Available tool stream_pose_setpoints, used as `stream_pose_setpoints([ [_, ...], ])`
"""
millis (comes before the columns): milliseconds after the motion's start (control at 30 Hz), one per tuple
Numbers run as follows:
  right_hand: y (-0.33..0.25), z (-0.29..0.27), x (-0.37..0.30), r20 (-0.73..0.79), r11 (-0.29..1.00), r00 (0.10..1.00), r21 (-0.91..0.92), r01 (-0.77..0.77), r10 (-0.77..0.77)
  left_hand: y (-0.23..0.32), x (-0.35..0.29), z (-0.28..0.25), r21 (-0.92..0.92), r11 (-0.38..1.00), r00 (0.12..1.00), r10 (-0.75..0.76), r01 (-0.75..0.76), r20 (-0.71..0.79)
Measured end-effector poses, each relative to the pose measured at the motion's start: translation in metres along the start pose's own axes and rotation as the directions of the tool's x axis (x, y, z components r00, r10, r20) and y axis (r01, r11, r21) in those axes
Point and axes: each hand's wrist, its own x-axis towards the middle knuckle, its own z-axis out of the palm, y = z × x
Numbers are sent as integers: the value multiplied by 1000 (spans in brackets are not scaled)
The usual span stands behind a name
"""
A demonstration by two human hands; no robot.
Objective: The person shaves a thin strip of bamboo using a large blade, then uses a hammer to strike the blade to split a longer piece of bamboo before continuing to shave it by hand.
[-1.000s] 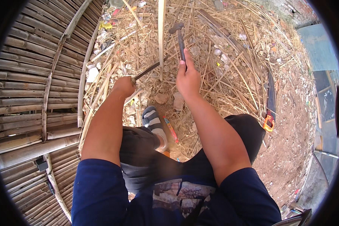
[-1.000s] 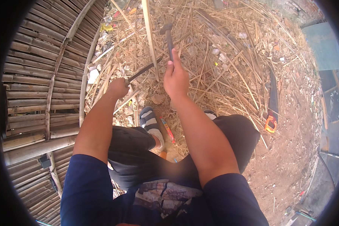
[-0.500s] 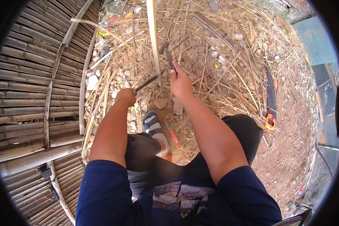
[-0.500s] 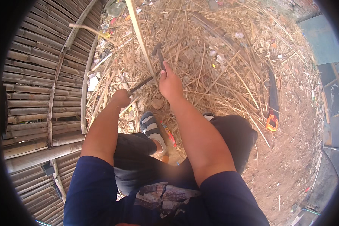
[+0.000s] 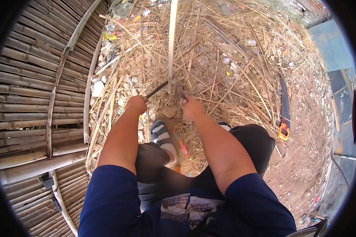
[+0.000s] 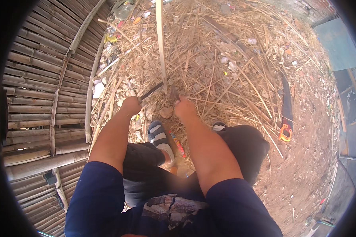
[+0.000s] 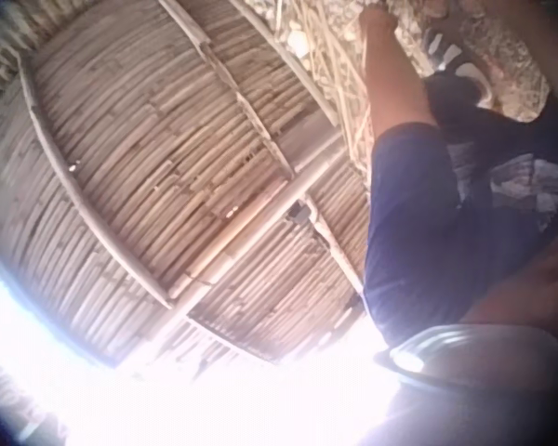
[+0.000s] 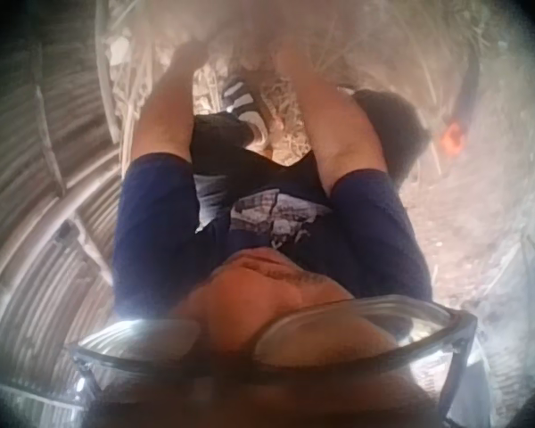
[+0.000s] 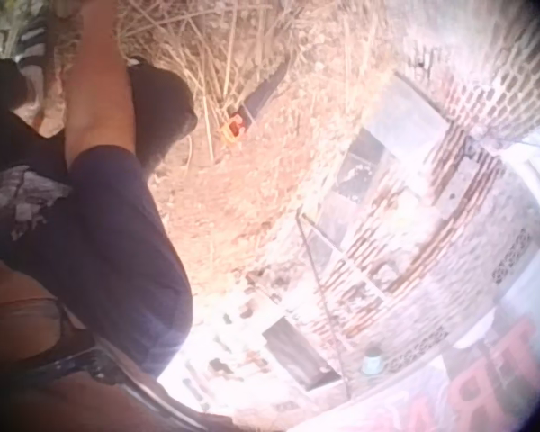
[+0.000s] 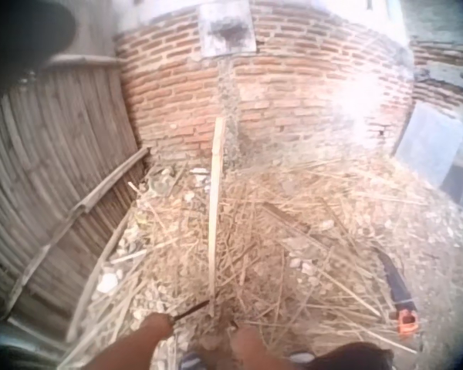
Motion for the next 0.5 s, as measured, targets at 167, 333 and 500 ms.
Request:
stream_pose_setpoints([
  [167, -52, -34, 9, -354, 944, 934, 295, 148, -35, -1, -5, 0, -18, 999, 998, -46, 47, 37],
  [333, -46, -30, 4, -255, 936, 957, 280, 213, -141, 2, -2, 0, -22, 993, 993, -112, 112, 32],
  [500, 30, 34, 25, 78, 990, 988, -39, 134, -131, 5, -14, -11, 97, 995, 995, -43, 34, 91],
])
